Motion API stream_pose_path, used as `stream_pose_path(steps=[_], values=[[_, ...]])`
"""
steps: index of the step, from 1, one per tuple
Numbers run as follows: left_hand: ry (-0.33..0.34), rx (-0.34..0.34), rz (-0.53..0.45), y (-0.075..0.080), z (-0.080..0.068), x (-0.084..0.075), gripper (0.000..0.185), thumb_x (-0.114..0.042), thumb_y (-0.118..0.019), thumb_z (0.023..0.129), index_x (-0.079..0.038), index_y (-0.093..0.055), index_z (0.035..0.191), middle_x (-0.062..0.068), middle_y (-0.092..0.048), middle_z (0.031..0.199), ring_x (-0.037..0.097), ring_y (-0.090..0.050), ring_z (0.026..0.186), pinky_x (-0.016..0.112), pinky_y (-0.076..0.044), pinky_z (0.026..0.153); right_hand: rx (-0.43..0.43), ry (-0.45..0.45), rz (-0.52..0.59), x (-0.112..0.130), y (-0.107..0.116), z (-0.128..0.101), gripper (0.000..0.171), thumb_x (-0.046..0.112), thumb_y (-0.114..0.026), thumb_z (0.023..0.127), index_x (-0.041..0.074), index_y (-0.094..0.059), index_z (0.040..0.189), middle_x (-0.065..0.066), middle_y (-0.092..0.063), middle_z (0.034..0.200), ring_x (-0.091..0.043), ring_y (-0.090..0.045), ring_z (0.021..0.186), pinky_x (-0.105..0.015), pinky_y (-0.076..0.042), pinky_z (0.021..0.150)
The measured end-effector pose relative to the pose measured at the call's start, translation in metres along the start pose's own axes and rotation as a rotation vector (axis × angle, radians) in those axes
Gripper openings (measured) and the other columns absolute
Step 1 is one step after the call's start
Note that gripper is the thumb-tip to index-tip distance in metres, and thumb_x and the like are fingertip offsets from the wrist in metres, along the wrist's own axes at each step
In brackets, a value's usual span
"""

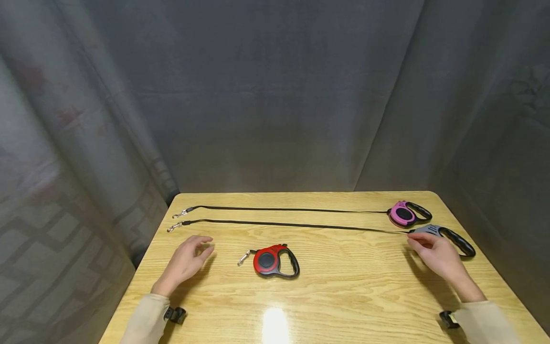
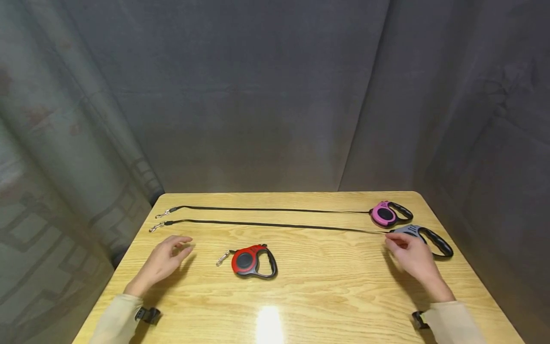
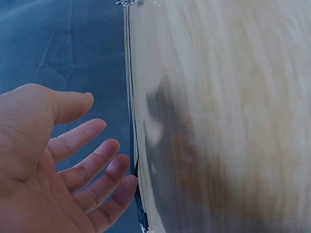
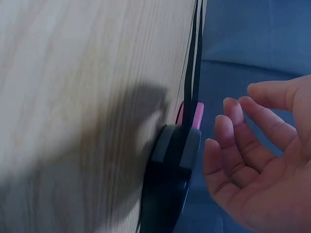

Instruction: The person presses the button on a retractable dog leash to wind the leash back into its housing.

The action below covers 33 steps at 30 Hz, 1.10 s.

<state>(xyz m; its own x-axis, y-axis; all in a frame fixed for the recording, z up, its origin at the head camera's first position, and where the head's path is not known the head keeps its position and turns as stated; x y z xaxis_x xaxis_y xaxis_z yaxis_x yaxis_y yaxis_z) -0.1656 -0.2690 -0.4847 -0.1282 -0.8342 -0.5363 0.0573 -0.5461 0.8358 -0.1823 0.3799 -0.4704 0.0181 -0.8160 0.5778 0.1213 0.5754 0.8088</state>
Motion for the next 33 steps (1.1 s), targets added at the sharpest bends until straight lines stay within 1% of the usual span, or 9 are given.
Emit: stream_pose_path(steps=[9,14,19,21,23,25,26,29,33], values=[[0.007,-0.005,0.009,0.006,0.002,0.005,0.034,-0.023,-0.069,0.105,-0.005,-0.071,0.134,0.018,-0.070,0.133,0.033,-0.069,0.110,0.056,-0.055,0.094,-0.036,-0.029,-0.027,-0.013,0.011,0.002,0.039,0.031,-0.070,0.103,-0.001,-0.073,0.126,-0.026,-0.077,0.113,0.007,-0.057,0.083,-0.023,-0.046,0.067],[0.017,-0.006,0.007,0.010,0.002,0.009,0.035,-0.023,-0.067,0.106,-0.005,-0.070,0.135,0.018,-0.069,0.135,0.034,-0.069,0.113,0.058,-0.055,0.095,-0.041,-0.048,-0.036,-0.021,0.015,0.005,0.047,0.033,-0.069,0.104,-0.004,-0.068,0.133,-0.027,-0.075,0.115,0.001,-0.060,0.084,-0.029,-0.046,0.069],[0.021,-0.003,0.002,0.012,0.003,0.011,0.035,-0.023,-0.067,0.106,-0.005,-0.070,0.136,0.018,-0.069,0.135,0.035,-0.068,0.114,0.058,-0.054,0.095,-0.069,-0.065,-0.039,-0.030,0.016,0.007,0.049,0.030,-0.069,0.104,-0.005,-0.064,0.137,-0.029,-0.073,0.118,0.018,-0.048,0.080,-0.030,-0.046,0.071],[0.021,-0.004,-0.001,0.013,0.004,0.012,0.035,-0.023,-0.067,0.106,-0.005,-0.070,0.136,0.019,-0.069,0.136,0.035,-0.068,0.114,0.058,-0.054,0.095,-0.078,-0.074,-0.032,-0.034,0.017,0.009,0.048,0.028,-0.069,0.104,-0.006,-0.064,0.137,-0.032,-0.072,0.119,0.010,-0.057,0.080,-0.026,-0.045,0.070],[0.024,-0.006,-0.001,0.014,0.003,0.013,0.036,-0.023,-0.067,0.106,-0.005,-0.070,0.137,0.019,-0.068,0.137,0.037,-0.067,0.116,0.059,-0.054,0.096,-0.076,-0.090,-0.025,-0.039,0.018,0.012,0.049,0.027,-0.067,0.105,-0.009,-0.061,0.138,-0.035,-0.070,0.122,-0.013,-0.069,0.088,-0.025,-0.044,0.070],[0.028,-0.008,-0.005,0.014,0.003,0.014,0.036,-0.023,-0.066,0.106,-0.004,-0.069,0.137,0.020,-0.067,0.137,0.038,-0.067,0.117,0.060,-0.054,0.098,-0.081,-0.096,-0.034,-0.043,0.020,0.014,0.049,0.026,-0.067,0.105,-0.010,-0.061,0.138,-0.037,-0.069,0.122,-0.042,-0.069,0.098,-0.021,-0.041,0.065],[0.034,-0.006,-0.008,0.015,0.003,0.015,0.037,-0.023,-0.066,0.106,-0.004,-0.069,0.138,0.020,-0.067,0.138,0.039,-0.067,0.118,0.060,-0.053,0.098,-0.086,-0.094,-0.033,-0.045,0.021,0.015,0.048,0.025,-0.066,0.105,-0.011,-0.060,0.137,-0.038,-0.068,0.123,-0.051,-0.066,0.105,-0.022,-0.042,0.067],[0.046,-0.004,-0.018,0.017,0.003,0.016,0.038,-0.023,-0.066,0.106,-0.004,-0.068,0.139,0.021,-0.066,0.139,0.041,-0.067,0.119,0.060,-0.053,0.099,-0.093,-0.108,-0.046,-0.049,0.025,0.015,0.049,0.024,-0.065,0.105,-0.012,-0.059,0.138,-0.039,-0.066,0.128,-0.056,-0.062,0.112,-0.040,-0.045,0.077],[0.045,-0.010,-0.023,0.020,0.003,0.017,0.038,-0.024,-0.065,0.107,-0.003,-0.068,0.139,0.022,-0.066,0.139,0.041,-0.067,0.118,0.061,-0.054,0.098,-0.105,-0.135,-0.056,-0.055,0.029,0.015,0.050,0.024,-0.063,0.106,-0.013,-0.057,0.139,-0.041,-0.060,0.136,-0.060,-0.057,0.119,-0.064,-0.039,0.092]])
Point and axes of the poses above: each hand's wrist, its own z-axis towards the middle knuckle, its own y-axis out of the back of the hand, x = y × z, the point moved 3 cm from there along z, towards the middle knuckle
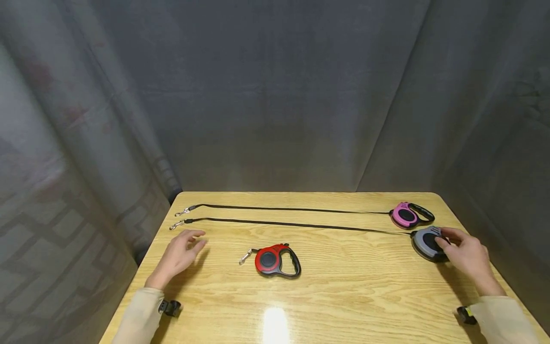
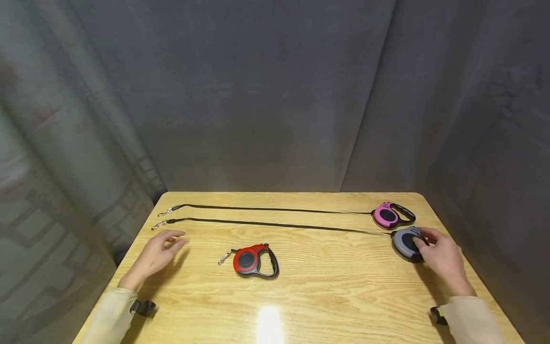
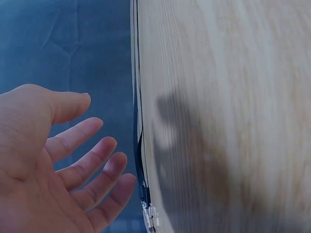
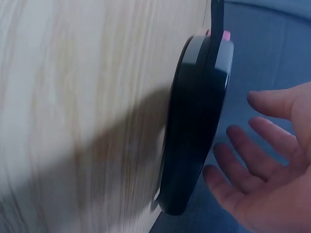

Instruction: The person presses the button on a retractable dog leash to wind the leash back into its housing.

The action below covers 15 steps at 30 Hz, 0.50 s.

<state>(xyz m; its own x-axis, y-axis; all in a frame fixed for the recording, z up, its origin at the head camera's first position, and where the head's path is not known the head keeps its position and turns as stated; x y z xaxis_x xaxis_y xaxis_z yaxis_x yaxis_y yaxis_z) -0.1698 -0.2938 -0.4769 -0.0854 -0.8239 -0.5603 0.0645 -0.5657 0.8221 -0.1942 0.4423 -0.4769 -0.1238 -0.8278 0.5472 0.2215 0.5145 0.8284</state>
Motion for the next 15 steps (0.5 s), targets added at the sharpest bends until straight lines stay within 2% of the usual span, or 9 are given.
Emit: stream_pose_path(steps=[5,10,15], values=[[0.002,-0.014,0.006,0.004,0.002,0.005,0.040,-0.026,-0.065,0.107,-0.002,-0.067,0.139,0.023,-0.066,0.140,0.041,-0.067,0.118,0.061,-0.054,0.098,-0.023,-0.040,-0.028,-0.009,0.005,0.004,0.050,0.023,-0.062,0.106,-0.012,-0.056,0.141,-0.041,-0.058,0.139,-0.061,-0.053,0.122,-0.069,-0.037,0.097],[0.012,-0.023,-0.003,0.008,0.004,0.011,0.041,-0.025,-0.065,0.107,-0.001,-0.066,0.141,0.024,-0.065,0.141,0.043,-0.066,0.119,0.061,-0.054,0.098,0.000,-0.139,-0.058,-0.017,0.008,0.010,0.057,0.026,-0.060,0.105,-0.011,-0.049,0.148,-0.044,-0.050,0.144,-0.065,-0.046,0.127,-0.071,-0.039,0.098],[0.013,-0.017,0.004,0.012,0.004,0.014,0.040,-0.025,-0.065,0.108,0.000,-0.066,0.140,0.025,-0.065,0.140,0.044,-0.067,0.117,0.061,-0.054,0.097,0.025,-0.147,-0.065,-0.026,0.008,0.015,0.062,0.028,-0.059,0.105,-0.011,-0.045,0.151,-0.046,-0.047,0.145,-0.066,-0.045,0.126,-0.072,-0.040,0.098]])
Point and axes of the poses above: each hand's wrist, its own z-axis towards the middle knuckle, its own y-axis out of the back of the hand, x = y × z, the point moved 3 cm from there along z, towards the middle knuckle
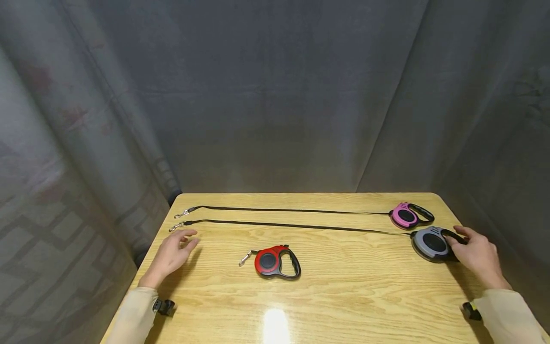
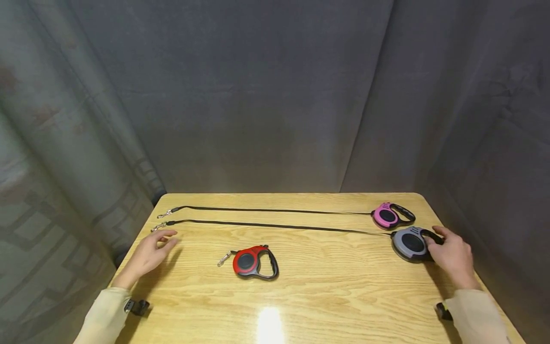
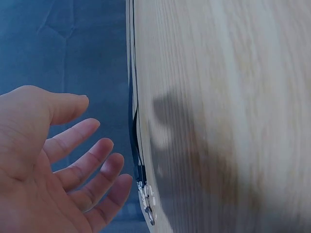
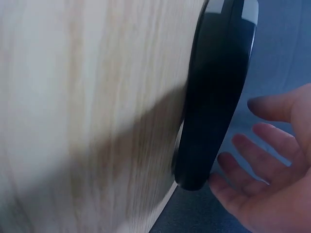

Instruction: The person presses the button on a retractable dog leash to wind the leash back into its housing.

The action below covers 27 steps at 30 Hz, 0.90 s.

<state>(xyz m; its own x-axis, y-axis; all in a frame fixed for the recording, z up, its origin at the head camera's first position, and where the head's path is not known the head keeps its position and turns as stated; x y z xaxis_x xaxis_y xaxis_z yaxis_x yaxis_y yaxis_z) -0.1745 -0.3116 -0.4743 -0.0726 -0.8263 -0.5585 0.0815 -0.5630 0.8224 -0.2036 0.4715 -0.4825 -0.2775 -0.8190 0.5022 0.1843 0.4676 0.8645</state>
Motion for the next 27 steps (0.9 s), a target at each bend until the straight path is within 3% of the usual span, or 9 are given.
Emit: stream_pose_path(steps=[13,27], values=[[-0.008,-0.042,0.033,0.005,0.007,0.020,0.038,-0.022,-0.066,0.106,0.002,-0.068,0.135,0.027,-0.068,0.133,0.046,-0.070,0.111,0.062,-0.055,0.095,0.037,-0.003,-0.021,-0.011,-0.001,0.015,0.064,0.023,-0.056,0.105,-0.014,-0.037,0.153,-0.048,-0.044,0.144,-0.067,-0.044,0.123,-0.074,-0.039,0.098],[0.068,-0.023,0.061,0.015,0.019,0.041,0.045,-0.022,-0.063,0.108,0.005,-0.060,0.144,0.034,-0.061,0.141,0.051,-0.064,0.120,0.066,-0.051,0.097,0.082,-0.058,-0.018,-0.018,-0.009,0.024,0.063,0.019,-0.057,0.102,-0.014,-0.037,0.151,-0.048,-0.043,0.145,-0.067,-0.042,0.126,-0.074,-0.036,0.100]])
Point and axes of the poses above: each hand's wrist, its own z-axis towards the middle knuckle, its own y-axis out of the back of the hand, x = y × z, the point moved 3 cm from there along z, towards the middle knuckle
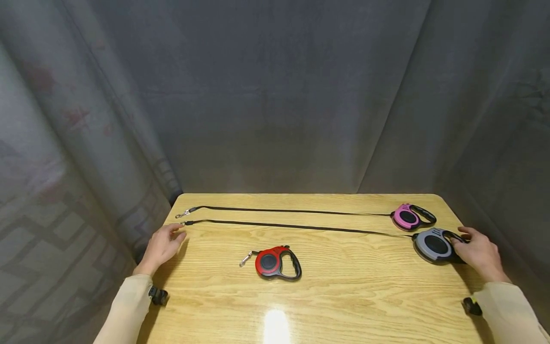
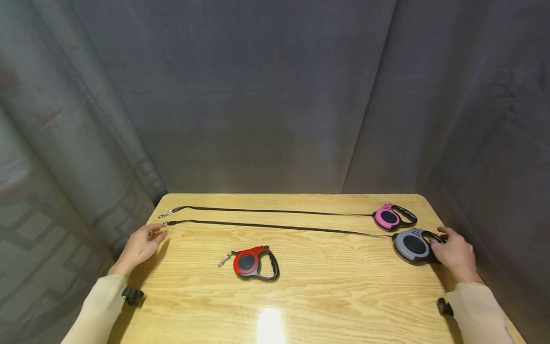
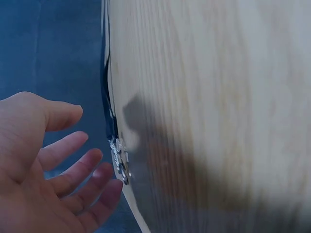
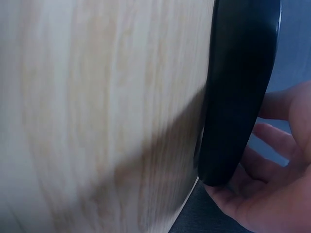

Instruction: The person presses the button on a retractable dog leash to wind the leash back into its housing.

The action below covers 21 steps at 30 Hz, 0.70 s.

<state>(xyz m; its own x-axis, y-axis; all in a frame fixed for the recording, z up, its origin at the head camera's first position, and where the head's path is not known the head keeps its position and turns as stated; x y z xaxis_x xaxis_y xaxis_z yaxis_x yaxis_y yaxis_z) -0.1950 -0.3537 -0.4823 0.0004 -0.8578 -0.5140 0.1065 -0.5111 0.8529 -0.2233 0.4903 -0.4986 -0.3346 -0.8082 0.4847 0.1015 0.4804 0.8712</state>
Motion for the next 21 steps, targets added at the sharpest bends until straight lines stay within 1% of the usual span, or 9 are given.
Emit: stream_pose_path(steps=[5,10,13,17,19,21], values=[[0.044,0.006,0.013,0.000,0.007,0.008,0.049,-0.022,-0.061,0.108,0.007,-0.055,0.147,0.035,-0.060,0.140,0.051,-0.062,0.121,0.066,-0.049,0.099,0.007,-0.009,-0.011,-0.004,-0.001,0.003,0.060,0.021,-0.056,0.102,-0.015,-0.040,0.148,-0.047,-0.042,0.146,-0.067,-0.041,0.126,-0.074,-0.037,0.100],[0.053,-0.007,0.038,-0.002,0.012,0.012,0.051,-0.020,-0.059,0.107,0.009,-0.053,0.149,0.035,-0.060,0.138,0.053,-0.060,0.124,0.068,-0.047,0.102,0.011,-0.035,-0.018,-0.007,-0.003,0.004,0.059,0.021,-0.056,0.102,-0.014,-0.042,0.146,-0.049,-0.039,0.147,-0.069,-0.039,0.127,-0.074,-0.036,0.102],[0.054,-0.007,0.065,-0.003,0.016,0.013,0.050,-0.018,-0.058,0.107,0.010,-0.053,0.148,0.036,-0.060,0.138,0.055,-0.058,0.126,0.069,-0.045,0.104,0.020,-0.052,-0.023,-0.006,-0.004,0.003,0.059,0.021,-0.055,0.103,-0.014,-0.040,0.148,-0.049,-0.037,0.148,-0.069,-0.037,0.129,-0.074,-0.035,0.104],[0.041,-0.025,0.101,-0.003,0.021,0.013,0.044,-0.016,-0.058,0.106,0.011,-0.058,0.141,0.036,-0.062,0.136,0.056,-0.059,0.124,0.069,-0.046,0.103,0.042,-0.088,-0.014,-0.004,-0.005,0.004,0.061,0.021,-0.052,0.104,-0.014,-0.035,0.152,-0.049,-0.033,0.150,-0.069,-0.034,0.133,-0.075,-0.033,0.107],[0.021,-0.048,0.119,-0.003,0.024,0.013,0.039,-0.015,-0.059,0.105,0.010,-0.063,0.134,0.034,-0.066,0.129,0.055,-0.062,0.118,0.068,-0.049,0.099,0.045,-0.100,-0.009,-0.003,-0.006,0.004,0.061,0.020,-0.051,0.104,-0.015,-0.034,0.152,-0.049,-0.033,0.150,-0.068,-0.033,0.134,-0.075,-0.032,0.108],[0.005,-0.067,0.142,-0.004,0.027,0.014,0.032,-0.015,-0.061,0.104,0.006,-0.068,0.126,0.031,-0.069,0.120,0.052,-0.065,0.110,0.065,-0.051,0.092,0.035,-0.089,-0.013,-0.002,-0.006,0.004,0.058,0.019,-0.052,0.104,-0.014,-0.037,0.150,-0.049,-0.034,0.149,-0.068,-0.035,0.132,-0.075,-0.033,0.107]])
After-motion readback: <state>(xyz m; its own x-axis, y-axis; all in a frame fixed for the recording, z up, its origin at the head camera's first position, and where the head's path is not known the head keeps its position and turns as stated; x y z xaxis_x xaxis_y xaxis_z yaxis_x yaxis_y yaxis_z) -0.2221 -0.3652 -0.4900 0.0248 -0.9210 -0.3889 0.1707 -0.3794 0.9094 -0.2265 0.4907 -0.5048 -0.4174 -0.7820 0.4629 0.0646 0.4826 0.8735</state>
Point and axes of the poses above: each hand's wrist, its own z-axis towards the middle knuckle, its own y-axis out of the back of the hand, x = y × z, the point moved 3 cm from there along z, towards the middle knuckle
